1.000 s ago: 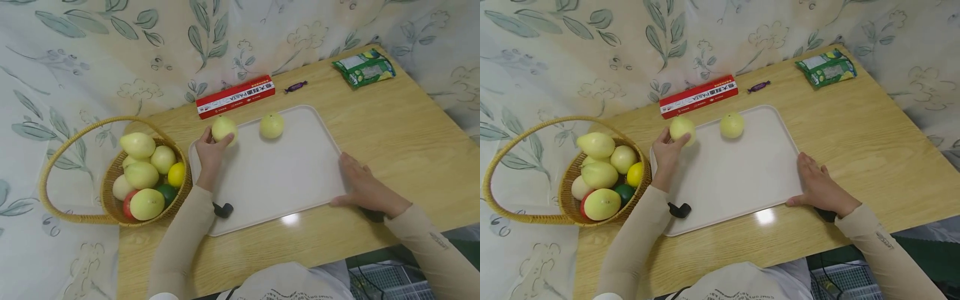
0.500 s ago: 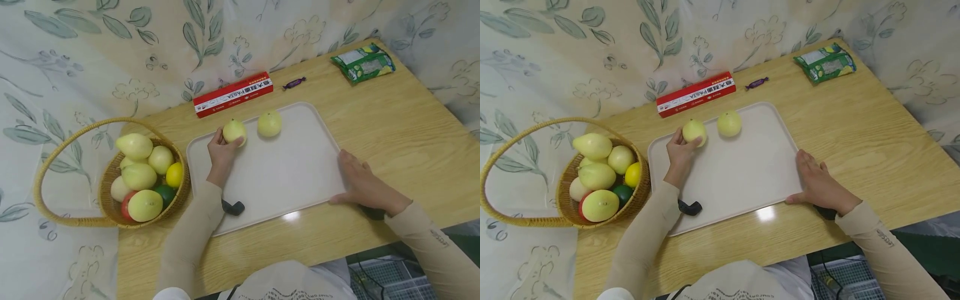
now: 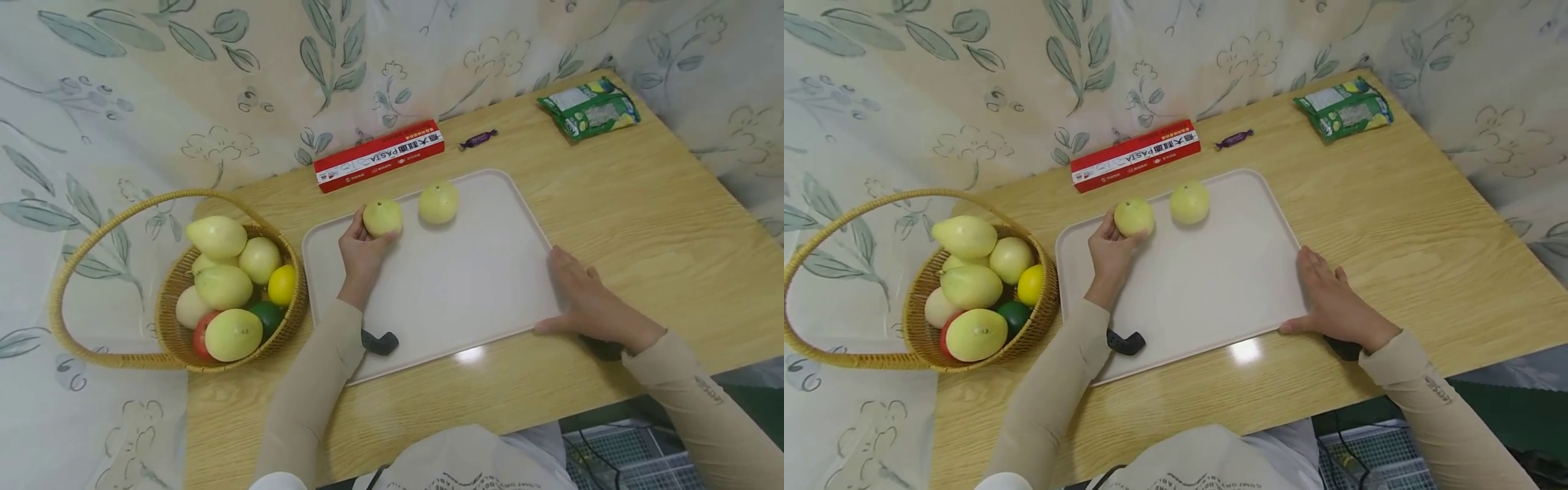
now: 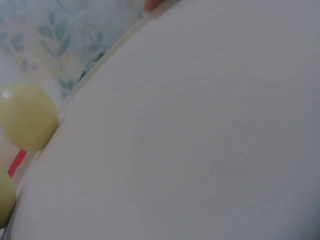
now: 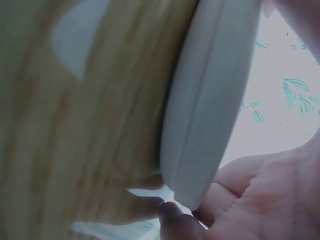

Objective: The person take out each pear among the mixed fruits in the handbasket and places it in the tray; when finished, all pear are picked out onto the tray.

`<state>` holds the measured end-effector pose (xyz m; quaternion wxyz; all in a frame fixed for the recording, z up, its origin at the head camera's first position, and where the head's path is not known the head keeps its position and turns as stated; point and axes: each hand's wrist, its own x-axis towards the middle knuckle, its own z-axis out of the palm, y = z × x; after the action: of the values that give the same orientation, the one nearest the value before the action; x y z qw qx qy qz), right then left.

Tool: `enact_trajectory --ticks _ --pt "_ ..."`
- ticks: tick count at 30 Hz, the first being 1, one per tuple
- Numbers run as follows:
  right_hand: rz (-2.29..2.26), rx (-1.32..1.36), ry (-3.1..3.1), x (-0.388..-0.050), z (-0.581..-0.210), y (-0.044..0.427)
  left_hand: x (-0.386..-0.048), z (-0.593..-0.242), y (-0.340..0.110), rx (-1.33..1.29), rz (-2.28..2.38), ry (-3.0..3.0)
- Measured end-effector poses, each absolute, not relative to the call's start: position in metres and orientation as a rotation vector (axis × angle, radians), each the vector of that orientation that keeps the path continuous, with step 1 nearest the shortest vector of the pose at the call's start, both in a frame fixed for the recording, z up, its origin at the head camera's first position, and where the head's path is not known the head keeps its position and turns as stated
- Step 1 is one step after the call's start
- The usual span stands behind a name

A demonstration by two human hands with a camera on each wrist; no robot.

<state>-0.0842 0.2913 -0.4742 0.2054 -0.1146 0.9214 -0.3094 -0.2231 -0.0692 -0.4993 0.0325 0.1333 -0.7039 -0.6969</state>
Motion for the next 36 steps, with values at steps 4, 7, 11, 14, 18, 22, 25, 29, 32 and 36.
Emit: enact_trajectory --ticks 4,7,11,14,18,22,25,29,32,36 --pt "-0.888 -0.354 2.549 -0.085 -0.478 0.284 -0.217 -0.501 -0.079 0.444 -2.117 -2.189" --pt "-0.881 -0.381 2.550 -0.087 -0.482 0.280 -0.213 -0.499 -0.086 0.454 -2.139 -2.183" --pt "-0.853 -0.377 2.569 -0.090 -0.483 0.281 -0.205 -0.483 -0.090 0.415 -2.120 -2.253" --pt "-0.841 -0.377 2.581 -0.091 -0.483 0.283 -0.192 -0.461 -0.098 0.291 -2.022 -2.313" --pt "-0.835 -0.379 2.597 -0.091 -0.482 0.286 -0.165 -0.421 -0.117 0.027 -1.869 -2.273" --pt "-0.832 -0.379 2.613 -0.091 -0.481 0.289 -0.137 -0.383 -0.148 -0.231 -1.548 -2.162" --pt "-0.848 -0.381 2.606 -0.089 -0.481 0.290 -0.118 -0.363 -0.179 -0.304 -1.139 -2.133" --pt "-0.865 -0.393 2.593 -0.085 -0.481 0.292 -0.092 -0.348 -0.217 -0.192 -0.771 -2.189" --pt "-0.848 -0.398 2.597 -0.084 -0.481 0.295 -0.074 -0.346 -0.238 -0.050 -0.643 -2.348" --pt "-0.837 -0.398 2.598 -0.087 -0.480 0.296 -0.058 -0.354 -0.252 0.070 -0.492 -2.583"
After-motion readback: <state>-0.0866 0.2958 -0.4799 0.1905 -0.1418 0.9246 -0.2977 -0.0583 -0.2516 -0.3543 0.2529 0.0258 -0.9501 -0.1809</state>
